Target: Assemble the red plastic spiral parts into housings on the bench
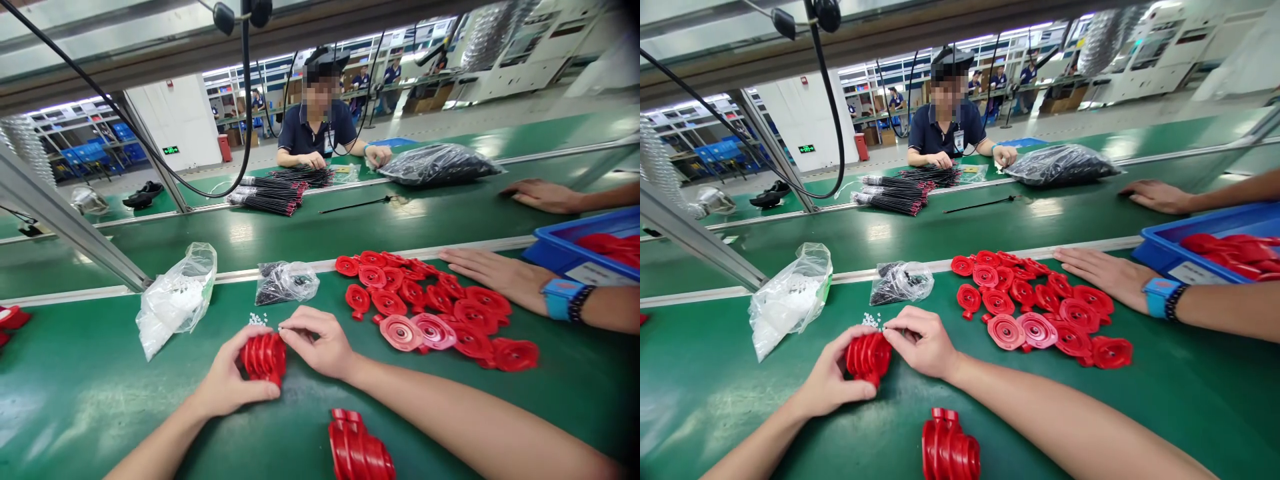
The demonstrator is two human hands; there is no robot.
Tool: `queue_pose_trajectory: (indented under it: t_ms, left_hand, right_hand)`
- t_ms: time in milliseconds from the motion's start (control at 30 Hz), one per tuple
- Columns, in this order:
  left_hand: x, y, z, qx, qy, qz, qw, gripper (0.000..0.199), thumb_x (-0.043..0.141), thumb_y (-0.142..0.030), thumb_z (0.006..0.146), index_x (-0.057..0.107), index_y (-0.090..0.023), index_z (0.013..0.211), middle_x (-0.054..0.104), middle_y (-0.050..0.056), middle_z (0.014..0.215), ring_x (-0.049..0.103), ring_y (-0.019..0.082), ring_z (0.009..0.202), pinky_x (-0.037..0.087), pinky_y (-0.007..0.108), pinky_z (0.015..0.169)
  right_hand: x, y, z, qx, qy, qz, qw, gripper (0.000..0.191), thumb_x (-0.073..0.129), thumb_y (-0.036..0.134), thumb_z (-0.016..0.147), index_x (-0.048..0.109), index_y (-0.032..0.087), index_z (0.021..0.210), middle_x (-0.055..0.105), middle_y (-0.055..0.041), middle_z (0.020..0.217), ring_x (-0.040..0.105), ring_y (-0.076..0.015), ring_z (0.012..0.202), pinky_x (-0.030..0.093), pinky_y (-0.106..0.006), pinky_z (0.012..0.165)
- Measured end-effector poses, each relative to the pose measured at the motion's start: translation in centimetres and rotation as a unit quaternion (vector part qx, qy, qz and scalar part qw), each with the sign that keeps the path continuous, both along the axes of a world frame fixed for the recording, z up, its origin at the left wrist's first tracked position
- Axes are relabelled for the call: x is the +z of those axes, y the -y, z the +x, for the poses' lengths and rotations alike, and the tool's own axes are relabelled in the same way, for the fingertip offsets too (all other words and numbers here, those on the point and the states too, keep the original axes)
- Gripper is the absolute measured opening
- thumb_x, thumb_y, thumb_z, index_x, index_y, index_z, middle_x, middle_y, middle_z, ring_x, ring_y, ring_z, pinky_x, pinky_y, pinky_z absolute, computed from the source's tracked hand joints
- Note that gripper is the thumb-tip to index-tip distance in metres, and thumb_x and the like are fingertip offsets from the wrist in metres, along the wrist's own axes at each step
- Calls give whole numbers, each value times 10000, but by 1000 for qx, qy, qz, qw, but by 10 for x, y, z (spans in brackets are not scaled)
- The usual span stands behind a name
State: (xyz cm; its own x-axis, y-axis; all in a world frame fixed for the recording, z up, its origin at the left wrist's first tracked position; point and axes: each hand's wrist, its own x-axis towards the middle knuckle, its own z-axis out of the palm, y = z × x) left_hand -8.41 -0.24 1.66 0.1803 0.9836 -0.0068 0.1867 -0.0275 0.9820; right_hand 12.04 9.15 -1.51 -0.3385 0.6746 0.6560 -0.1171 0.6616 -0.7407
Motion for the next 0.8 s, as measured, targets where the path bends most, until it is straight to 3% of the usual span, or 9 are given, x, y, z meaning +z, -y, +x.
queue_pose_trajectory:
  t_ms: [67,233,367,600,800]
  left_hand:
    - [-2,-5,-5,29,20,0,999,733,959,-286,672,630,-248,1326,676,93,1246,649,285,1083,513,351,969]
    - [-3,-5,-5,26,5,31,999,739,974,-245,647,647,-256,1310,640,92,1278,633,291,1129,500,353,1012]
    - [-6,-3,-4,36,-3,40,999,752,980,-249,639,648,-244,1313,621,112,1318,618,321,1184,494,376,1040]
    - [-7,-3,-6,50,15,19,998,748,970,-240,661,622,-263,1323,621,116,1332,636,332,1170,534,367,963]
    - [-6,-3,-5,54,-13,58,997,754,984,-245,634,650,-261,1310,614,116,1329,638,334,1164,520,391,1001]
  right_hand:
    - [0,4,0,20,-1,38,999,101,702,191,938,799,174,961,683,-48,761,558,-121,570,442,-247,511]
    - [-1,7,1,53,9,91,994,118,686,164,946,792,182,993,701,-57,796,591,-125,594,481,-244,542]
    - [0,5,1,49,8,97,994,115,678,172,956,785,184,996,702,-55,798,599,-127,606,483,-242,545]
    - [1,6,1,46,4,93,995,106,688,170,952,783,173,998,701,-57,790,605,-139,617,483,-250,541]
    - [2,6,2,45,10,98,994,110,673,184,977,779,185,1006,711,-53,803,644,-139,661,520,-237,579]
